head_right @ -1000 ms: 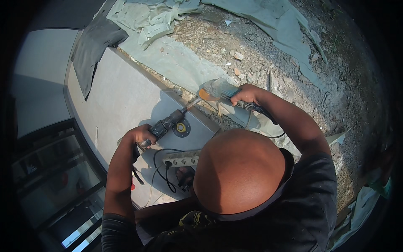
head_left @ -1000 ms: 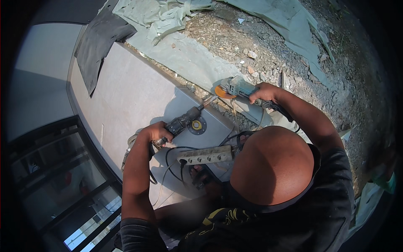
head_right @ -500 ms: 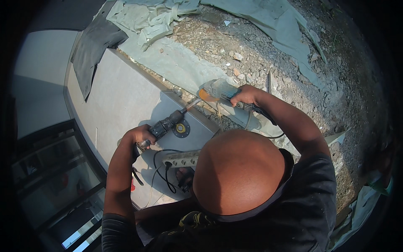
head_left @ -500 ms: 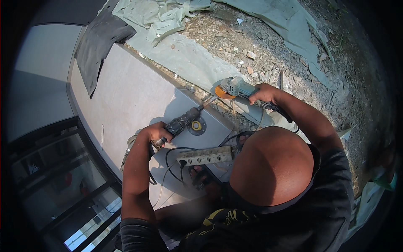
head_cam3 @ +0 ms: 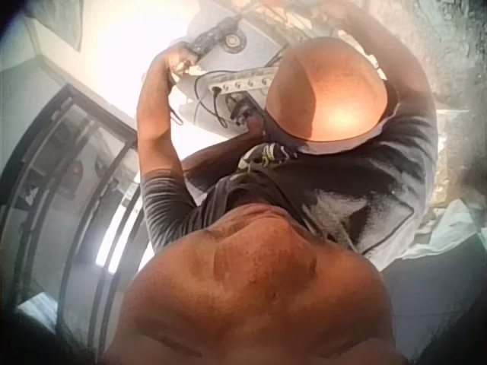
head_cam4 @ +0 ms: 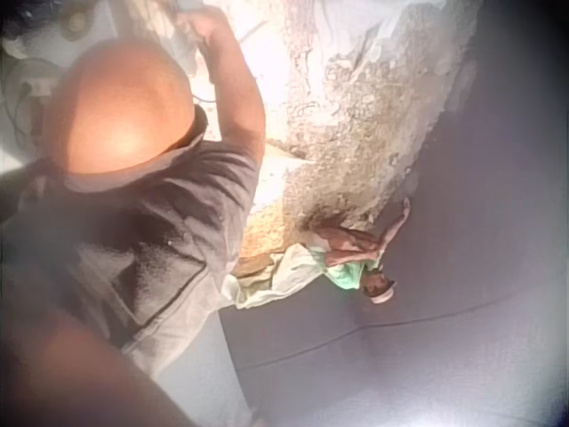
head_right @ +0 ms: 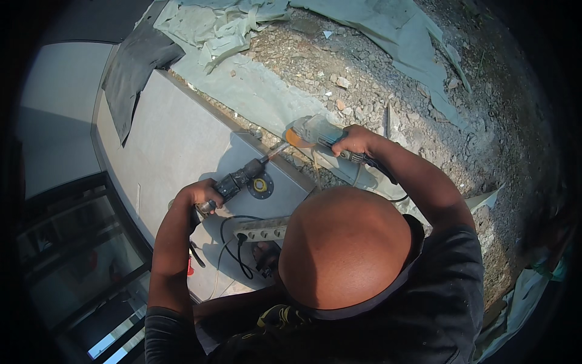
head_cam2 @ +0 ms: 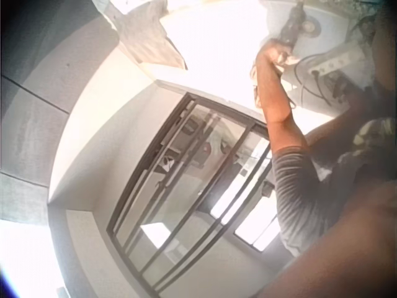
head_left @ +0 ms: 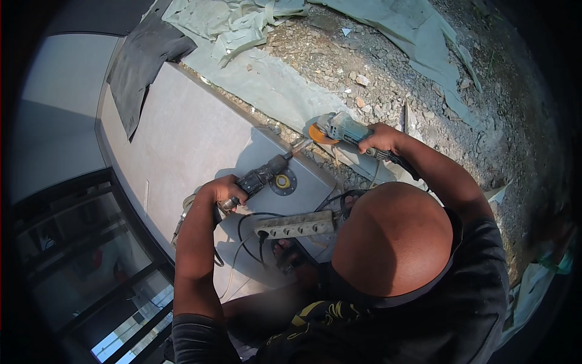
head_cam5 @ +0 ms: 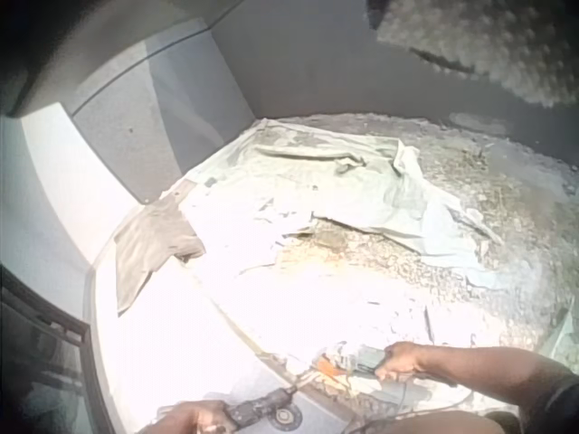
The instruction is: The person uses an angle grinder to smooth or cut the edge of a concrete or stone surface while holding a demolition hammer nearby.
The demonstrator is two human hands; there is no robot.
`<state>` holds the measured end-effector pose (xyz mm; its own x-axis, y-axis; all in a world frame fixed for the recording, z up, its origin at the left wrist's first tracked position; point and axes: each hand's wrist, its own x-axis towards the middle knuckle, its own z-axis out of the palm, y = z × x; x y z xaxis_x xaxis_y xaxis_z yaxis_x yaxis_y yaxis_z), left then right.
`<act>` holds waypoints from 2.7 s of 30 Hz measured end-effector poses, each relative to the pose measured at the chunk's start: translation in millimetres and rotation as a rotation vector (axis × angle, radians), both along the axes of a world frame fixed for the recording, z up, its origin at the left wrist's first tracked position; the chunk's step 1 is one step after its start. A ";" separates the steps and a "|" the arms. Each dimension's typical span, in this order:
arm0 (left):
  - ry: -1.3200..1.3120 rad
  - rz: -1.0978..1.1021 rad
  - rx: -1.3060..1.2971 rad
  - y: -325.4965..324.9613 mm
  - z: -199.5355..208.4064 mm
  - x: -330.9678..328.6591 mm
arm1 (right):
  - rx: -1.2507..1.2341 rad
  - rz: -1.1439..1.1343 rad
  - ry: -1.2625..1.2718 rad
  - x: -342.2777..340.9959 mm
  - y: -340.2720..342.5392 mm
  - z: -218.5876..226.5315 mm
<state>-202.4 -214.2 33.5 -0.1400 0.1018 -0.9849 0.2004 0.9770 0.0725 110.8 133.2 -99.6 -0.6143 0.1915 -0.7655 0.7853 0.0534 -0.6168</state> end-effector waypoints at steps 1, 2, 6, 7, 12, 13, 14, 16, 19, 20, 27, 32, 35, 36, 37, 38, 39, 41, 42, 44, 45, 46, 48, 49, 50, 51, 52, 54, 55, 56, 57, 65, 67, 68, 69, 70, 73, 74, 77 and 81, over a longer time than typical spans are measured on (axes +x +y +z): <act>-0.008 -0.006 0.000 -1.8 -0.3 -1.3 | 0.000 0.001 0.002 -0.6 -1.2 3.1; -0.016 -0.011 0.000 -3.2 -0.2 -2.2 | -0.005 -0.003 0.019 -0.8 -3.2 6.1; -0.007 0.005 -0.001 0.5 1.6 -0.6 | -0.044 -0.043 0.009 0.6 -2.8 7.7; -0.011 0.009 -0.005 1.2 1.8 -0.3 | -0.044 -0.044 0.009 0.9 -2.2 5.9; -0.032 0.015 0.004 1.7 1.9 0.6 | -0.047 -0.025 -0.018 -3.0 -1.7 -0.5; -0.018 0.011 0.004 0.7 1.5 1.1 | -0.047 -0.023 -0.019 -4.4 -0.6 1.0; -0.005 0.007 0.004 -0.4 1.0 1.6 | -0.022 -0.005 -0.007 -5.6 1.4 2.7; -0.007 0.005 0.015 -3.5 -0.3 1.5 | 0.001 0.011 0.008 -8.9 3.9 2.9; 0.005 -0.007 0.027 -2.0 1.8 5.5 | -0.010 0.031 0.019 -11.5 5.9 3.6; 0.021 -0.018 0.026 -0.7 2.3 6.8 | 0.004 0.014 0.030 -11.4 5.8 3.7; 0.012 -0.036 0.014 -9.1 -4.1 3.3 | -0.017 -0.001 -0.002 -18.9 7.6 22.8; 0.024 -0.047 0.034 -2.1 -1.4 7.3 | 0.001 0.067 -0.007 -22.7 13.6 11.0; 0.000 -0.001 0.042 -7.7 -1.0 5.9 | -0.035 0.074 -0.035 -29.9 11.1 17.8; 0.000 -0.003 0.043 -7.0 -1.3 5.9 | -0.087 0.054 -0.074 -30.6 11.5 21.0; -0.006 -0.005 0.047 -6.0 -1.7 6.0 | -0.086 0.053 -0.074 -29.3 11.9 16.7; -0.012 -0.008 0.052 -5.3 -2.1 6.1 | -0.063 0.035 -0.016 -27.5 12.0 9.3; -0.011 -0.009 0.052 -6.4 -3.8 5.1 | -0.041 0.017 0.042 -27.8 11.0 6.1; 0.016 -0.030 0.041 -9.5 -8.1 3.1 | -0.043 0.017 0.041 -28.5 10.7 0.1; 0.015 -0.030 0.041 -9.6 -7.8 3.7 | -0.044 0.021 0.037 -29.6 10.3 2.5; -0.002 0.035 0.026 -9.5 -6.6 4.8 | -0.052 0.048 -0.010 -33.4 11.8 7.3; 0.000 0.037 0.025 -11.2 -6.5 4.7 | -0.060 0.077 -0.053 -36.9 11.5 13.4; 0.005 0.042 0.027 -13.3 -7.1 4.3 | -0.061 0.079 -0.051 -39.3 10.7 19.5; 0.008 0.044 0.030 -12.4 -6.6 4.9 | -0.088 0.043 -0.086 -39.6 10.4 29.4; 0.004 0.046 0.031 -9.0 -5.5 6.4 | -0.086 0.039 -0.088 -38.2 11.6 22.5; 0.001 0.049 0.033 -6.3 -5.2 7.2 | -0.066 0.055 -0.046 -37.7 13.1 10.8; 0.002 0.050 0.033 -7.6 -6.1 6.5 | -0.047 0.077 -0.001 -40.2 13.5 8.4; 0.014 0.020 0.034 -9.3 -8.0 5.1 | -0.047 0.078 -0.001 -41.5 15.4 6.5; 0.027 -0.010 0.034 -10.2 -7.8 5.3 | -0.044 0.102 -0.005 -45.5 16.2 8.7; 0.036 -0.007 0.033 -9.2 -6.0 7.1 | -0.045 0.104 -0.004 -46.2 15.8 13.2; 0.045 -0.004 0.033 -9.0 -4.8 8.0 | -0.073 0.077 -0.020 -45.7 16.4 18.0; 0.045 -0.004 0.034 -10.3 -5.4 7.5 | -0.100 0.050 -0.036 -45.7 16.8 24.6; 0.010 0.020 0.061 -7.7 -1.2 9.1 | -0.045 0.077 -0.023 -50.3 17.5 28.4; 0.015 0.022 0.056 -5.9 -1.9 11.0 | -0.030 0.092 0.001 -51.1 19.6 21.0; 0.021 0.025 0.049 -4.6 -2.4 11.3 | -0.019 0.097 -0.010 -51.1 20.9 17.5; 0.022 0.027 0.048 -7.1 -3.8 10.0 | -0.012 0.107 -0.020 -52.8 19.8 18.3; 0.012 0.020 0.055 -10.2 -6.2 7.7 | -0.013 0.108 -0.018 -53.9 19.4 19.2; 0.013 0.009 0.059 -11.5 -6.4 7.1 | -0.067 0.106 -0.035 -56.4 20.1 23.7; 0.023 0.004 0.055 -10.8 -5.5 7.8 | -0.065 0.102 -0.049 -56.6 20.0 25.3; 0.017 0.061 0.042 -8.9 -1.7 9.5 | -0.068 0.087 -0.054 -56.0 19.5 28.5; 0.019 0.012 0.046 -9.0 -5.2 6.4 | -0.027 0.090 -0.010 -51.0 20.9 24.0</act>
<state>-196.0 -223.2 28.3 -0.1596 0.1451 -0.9765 0.1908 0.9750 0.1137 59.9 154.1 -75.6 -0.6204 0.1153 -0.7757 0.7842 0.1075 -0.6112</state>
